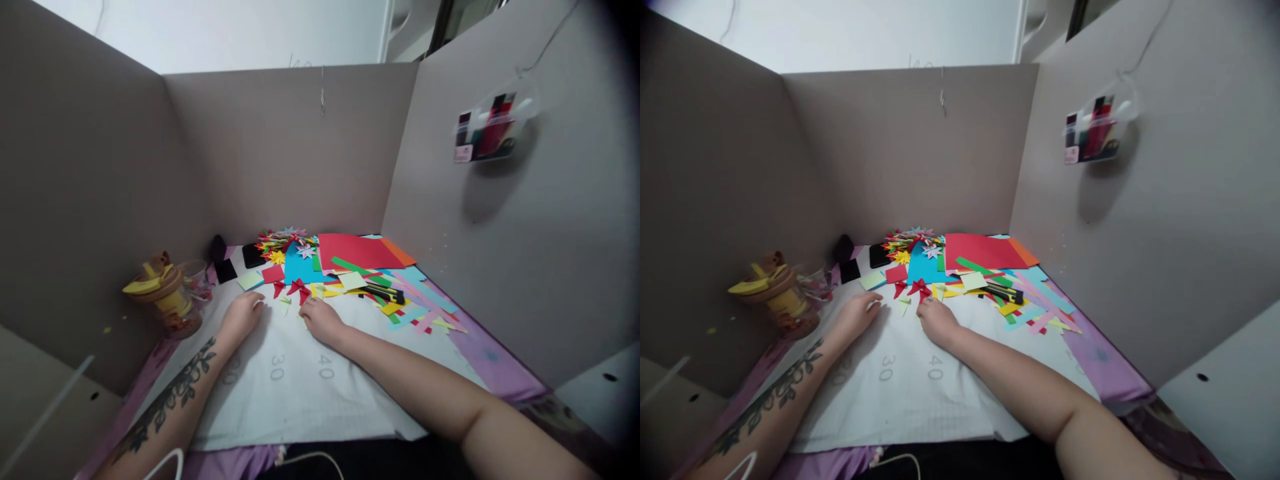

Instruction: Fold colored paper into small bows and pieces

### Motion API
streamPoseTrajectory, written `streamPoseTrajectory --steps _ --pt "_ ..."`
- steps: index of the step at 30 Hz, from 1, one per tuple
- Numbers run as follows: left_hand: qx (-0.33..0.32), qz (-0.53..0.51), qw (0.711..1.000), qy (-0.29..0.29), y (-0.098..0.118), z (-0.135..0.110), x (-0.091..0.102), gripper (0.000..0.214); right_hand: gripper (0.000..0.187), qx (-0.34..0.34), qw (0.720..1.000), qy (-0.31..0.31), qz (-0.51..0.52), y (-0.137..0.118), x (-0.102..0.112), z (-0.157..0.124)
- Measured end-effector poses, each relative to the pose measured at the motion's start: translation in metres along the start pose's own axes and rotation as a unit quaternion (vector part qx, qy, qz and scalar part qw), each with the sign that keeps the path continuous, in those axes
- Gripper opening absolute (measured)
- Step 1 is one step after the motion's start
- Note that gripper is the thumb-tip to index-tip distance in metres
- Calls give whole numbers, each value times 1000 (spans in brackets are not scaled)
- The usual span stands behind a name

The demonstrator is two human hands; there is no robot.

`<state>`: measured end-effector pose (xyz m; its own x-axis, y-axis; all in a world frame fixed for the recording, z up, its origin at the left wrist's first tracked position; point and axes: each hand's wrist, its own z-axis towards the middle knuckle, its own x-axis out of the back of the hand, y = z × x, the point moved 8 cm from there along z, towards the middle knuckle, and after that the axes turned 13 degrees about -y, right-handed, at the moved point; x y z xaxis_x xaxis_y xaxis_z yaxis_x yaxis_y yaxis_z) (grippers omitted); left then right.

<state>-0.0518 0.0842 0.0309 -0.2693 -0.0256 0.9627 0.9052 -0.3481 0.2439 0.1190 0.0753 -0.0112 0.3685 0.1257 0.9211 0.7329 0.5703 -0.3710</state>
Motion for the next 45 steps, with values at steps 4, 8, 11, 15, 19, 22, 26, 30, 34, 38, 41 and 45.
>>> streamPoseTrajectory --steps 4,8,11,15,19,22,26,30,34,38,41,45 --pt "48 48 998 7 -33 35 16 25 24 11 999 -16 -37 -4 -2 -4" --pt "100 79 992 -22 -56 70 11 25 34 5 1000 -13 -24 -5 1 -9" --pt "133 95 984 -69 -68 84 -3 26 35 15 1000 -5 1 -5 3 -12" --pt "135 115 978 -108 -71 88 -18 30 29 27 999 4 29 -5 6 -15" --pt "127 127 975 -129 -67 85 -29 26 29 10 999 7 53 -2 9 -16" --pt "118 133 975 -134 -65 81 -32 24 27 0 998 0 63 -1 10 -17" --pt "109 137 973 -149 -66 80 -30 24 23 3 997 -6 73 1 10 -17" --pt "105 150 968 -170 -67 82 -27 21 22 6 997 -6 80 2 10 -16" --pt "104 158 964 -188 -67 82 -25 19 24 -2 996 -5 88 4 10 -15" --pt "100 154 963 -200 -67 82 -20 17 24 -6 996 -3 90 4 10 -16" --pt "98 145 963 -203 -67 81 -16 18 24 -4 996 -3 92 4 11 -16" --pt "98 139 964 -203 -67 81 -14 21 24 0 996 0 93 3 11 -16"
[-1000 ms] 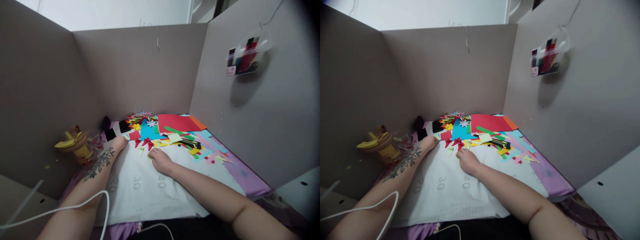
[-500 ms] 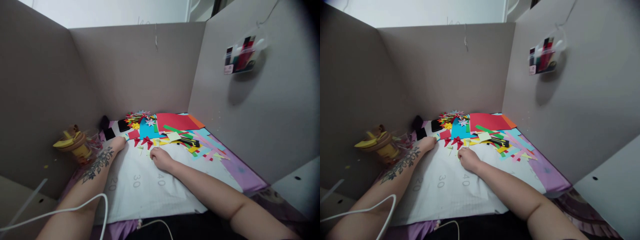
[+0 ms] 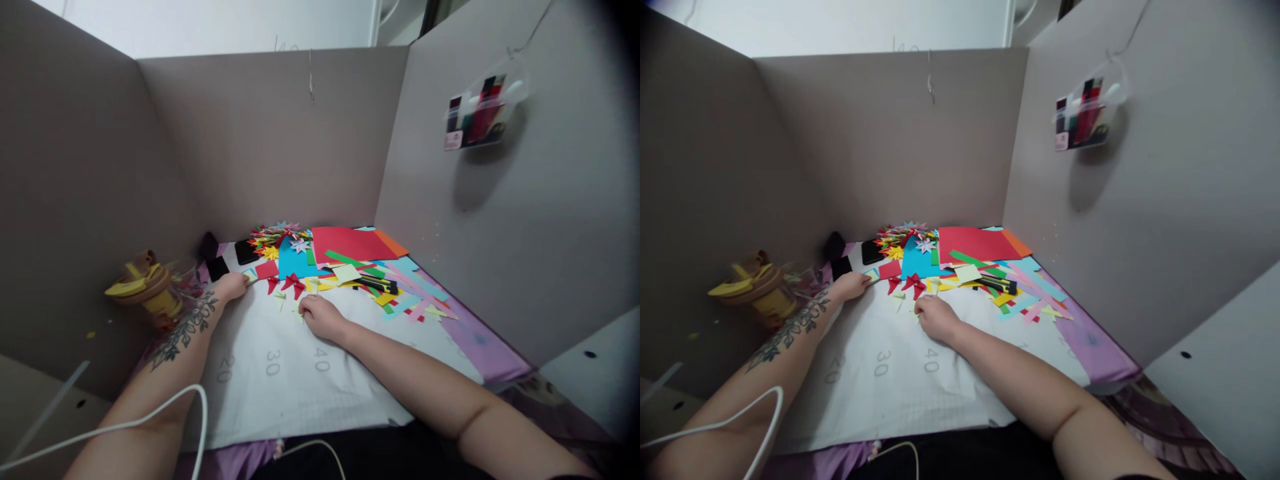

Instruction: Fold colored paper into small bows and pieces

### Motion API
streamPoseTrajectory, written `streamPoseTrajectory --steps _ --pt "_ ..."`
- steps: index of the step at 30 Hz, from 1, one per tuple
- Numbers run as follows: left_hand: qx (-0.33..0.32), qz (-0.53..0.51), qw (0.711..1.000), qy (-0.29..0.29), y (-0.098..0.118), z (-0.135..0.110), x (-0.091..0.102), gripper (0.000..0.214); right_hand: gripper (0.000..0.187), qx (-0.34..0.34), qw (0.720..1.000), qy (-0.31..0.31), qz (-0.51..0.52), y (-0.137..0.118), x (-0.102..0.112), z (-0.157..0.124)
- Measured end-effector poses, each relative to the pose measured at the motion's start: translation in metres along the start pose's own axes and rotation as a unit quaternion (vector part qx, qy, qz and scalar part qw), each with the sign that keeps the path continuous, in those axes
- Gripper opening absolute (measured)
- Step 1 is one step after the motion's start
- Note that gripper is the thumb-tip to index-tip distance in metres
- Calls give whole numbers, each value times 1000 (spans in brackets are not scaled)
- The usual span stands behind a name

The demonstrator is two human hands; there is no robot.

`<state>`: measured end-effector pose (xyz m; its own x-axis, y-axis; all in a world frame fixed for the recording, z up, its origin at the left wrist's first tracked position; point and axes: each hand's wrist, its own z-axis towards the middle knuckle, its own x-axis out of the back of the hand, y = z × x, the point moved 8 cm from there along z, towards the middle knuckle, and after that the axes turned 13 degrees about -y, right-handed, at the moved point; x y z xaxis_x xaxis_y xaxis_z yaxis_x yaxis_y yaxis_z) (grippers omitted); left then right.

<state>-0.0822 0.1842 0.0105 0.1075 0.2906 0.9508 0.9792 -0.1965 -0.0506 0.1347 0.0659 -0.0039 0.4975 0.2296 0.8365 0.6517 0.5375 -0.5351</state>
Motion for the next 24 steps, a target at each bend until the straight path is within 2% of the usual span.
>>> streamPoseTrajectory --steps 17,20,24 --pt "18 21 999 -34 -13 9 -3 30 23 12 1000 4 -1 2 -2 1" --pt "23 18 999 -30 -16 9 -2 34 23 13 1000 4 -2 2 -2 1" --pt "32 11 999 -17 -19 9 0 29 23 8 1000 1 -1 2 -2 1"
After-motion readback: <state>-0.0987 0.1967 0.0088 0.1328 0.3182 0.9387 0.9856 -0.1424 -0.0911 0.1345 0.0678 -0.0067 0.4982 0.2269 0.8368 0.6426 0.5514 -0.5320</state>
